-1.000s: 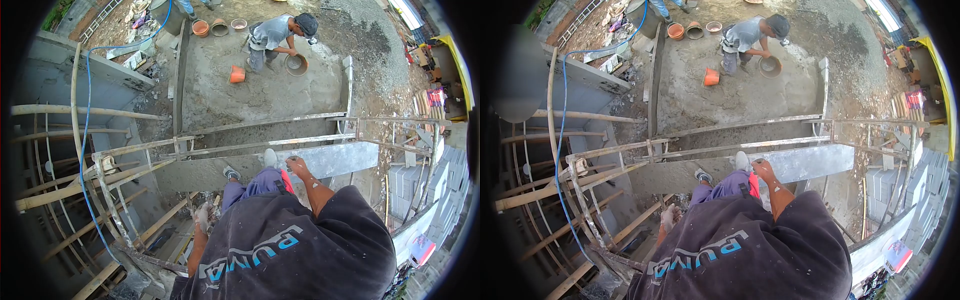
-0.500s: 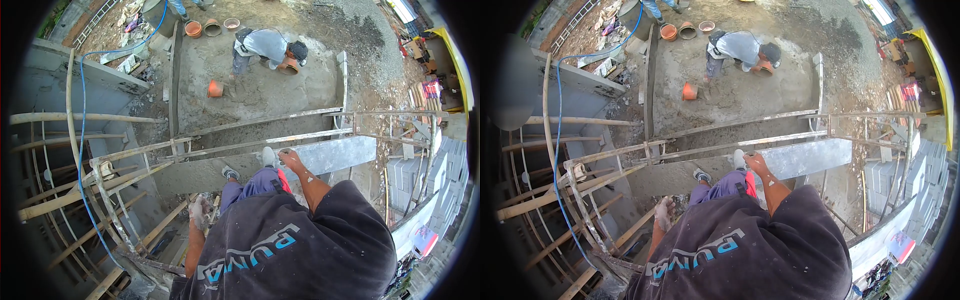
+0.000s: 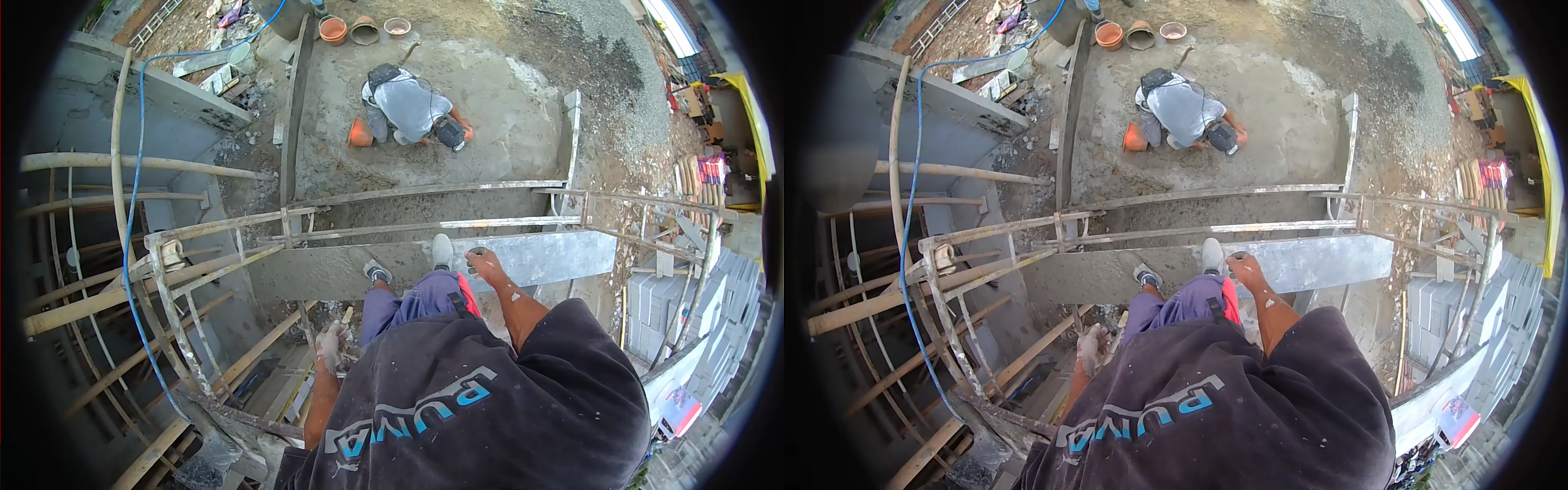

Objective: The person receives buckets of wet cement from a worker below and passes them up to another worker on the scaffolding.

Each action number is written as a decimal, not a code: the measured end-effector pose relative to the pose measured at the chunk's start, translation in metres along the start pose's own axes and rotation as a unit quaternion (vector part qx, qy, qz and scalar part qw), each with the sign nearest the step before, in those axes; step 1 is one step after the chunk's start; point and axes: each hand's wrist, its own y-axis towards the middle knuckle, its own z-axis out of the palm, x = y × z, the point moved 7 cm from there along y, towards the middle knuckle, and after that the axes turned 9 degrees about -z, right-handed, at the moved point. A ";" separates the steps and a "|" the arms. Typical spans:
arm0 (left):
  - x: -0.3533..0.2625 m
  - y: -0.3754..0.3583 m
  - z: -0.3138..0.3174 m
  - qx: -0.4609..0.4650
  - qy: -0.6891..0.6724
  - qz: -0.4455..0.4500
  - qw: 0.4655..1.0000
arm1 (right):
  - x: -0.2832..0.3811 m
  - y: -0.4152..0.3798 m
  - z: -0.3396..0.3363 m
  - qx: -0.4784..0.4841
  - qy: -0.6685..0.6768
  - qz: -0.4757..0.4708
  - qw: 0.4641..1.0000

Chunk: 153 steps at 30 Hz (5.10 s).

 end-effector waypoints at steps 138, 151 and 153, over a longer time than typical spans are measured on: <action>0.082 0.012 -0.012 -0.059 0.119 -0.085 0.987 | -0.046 -0.022 -0.078 -0.093 0.091 0.031 0.991; -0.066 -0.067 0.023 -0.027 -0.073 0.125 0.989 | 0.014 0.011 -0.043 -0.036 0.030 -0.057 0.997; -0.070 -0.069 0.027 -0.020 -0.067 0.124 0.990 | 0.014 0.013 -0.036 -0.032 0.022 -0.057 0.998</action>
